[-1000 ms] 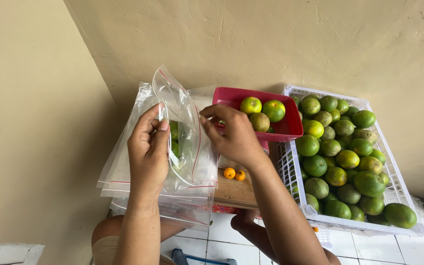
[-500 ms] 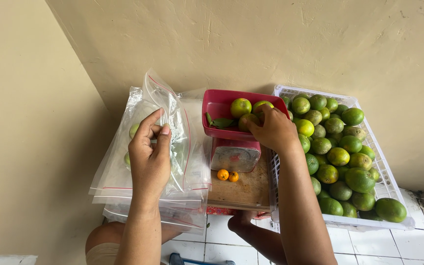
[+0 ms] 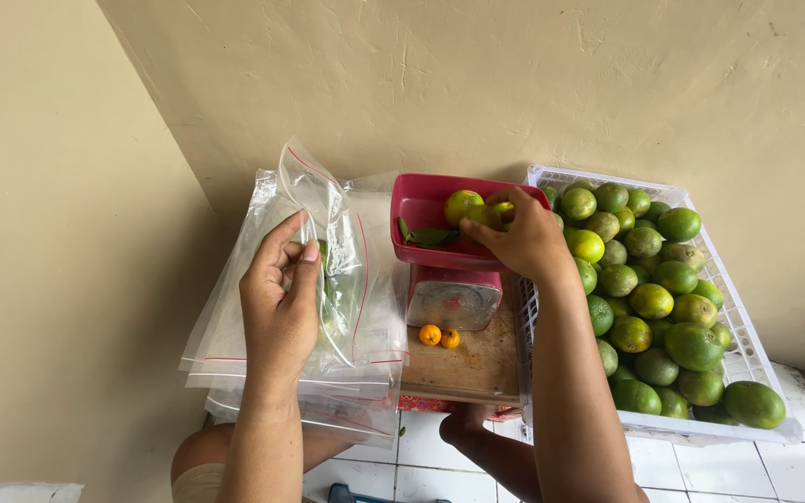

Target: The person sorts green citrus fruits from a white crate into a red weighing tray, then transfers them into a clear plastic bag. The person handles the fruits by hand, placing them into the tray and bag without using any tools.

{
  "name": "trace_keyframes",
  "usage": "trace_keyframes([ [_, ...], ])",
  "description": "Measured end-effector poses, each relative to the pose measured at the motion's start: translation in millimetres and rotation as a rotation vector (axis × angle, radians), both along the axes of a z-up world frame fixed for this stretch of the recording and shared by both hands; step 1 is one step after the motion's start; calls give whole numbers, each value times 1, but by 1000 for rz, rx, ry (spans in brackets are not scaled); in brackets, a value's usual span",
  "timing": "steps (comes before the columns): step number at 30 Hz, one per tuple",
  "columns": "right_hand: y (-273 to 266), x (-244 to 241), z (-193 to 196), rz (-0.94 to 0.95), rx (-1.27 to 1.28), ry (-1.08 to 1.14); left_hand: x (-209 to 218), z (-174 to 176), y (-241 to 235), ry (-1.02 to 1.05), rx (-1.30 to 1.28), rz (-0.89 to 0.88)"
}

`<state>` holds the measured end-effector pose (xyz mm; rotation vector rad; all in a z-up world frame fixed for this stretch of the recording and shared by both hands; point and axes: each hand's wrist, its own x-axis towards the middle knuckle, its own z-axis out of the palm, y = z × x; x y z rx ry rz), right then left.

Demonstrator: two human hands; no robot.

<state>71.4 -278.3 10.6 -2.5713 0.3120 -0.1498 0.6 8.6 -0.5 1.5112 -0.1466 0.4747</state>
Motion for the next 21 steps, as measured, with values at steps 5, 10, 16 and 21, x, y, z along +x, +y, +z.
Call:
trace_keyframes([
  [5,5,-12,1,283,751,-273,2,-2,-1,6,-14,-16],
  [10,9,-15,-14,514,1296,-388,2,-4,0,3,-15,-16],
  [16,25,-17,-17,453,1449,-299,-2,-1,3,-24,-48,-25],
  [21,48,-19,-18,429,1308,-229,-5,-4,13,-38,-76,-26],
])
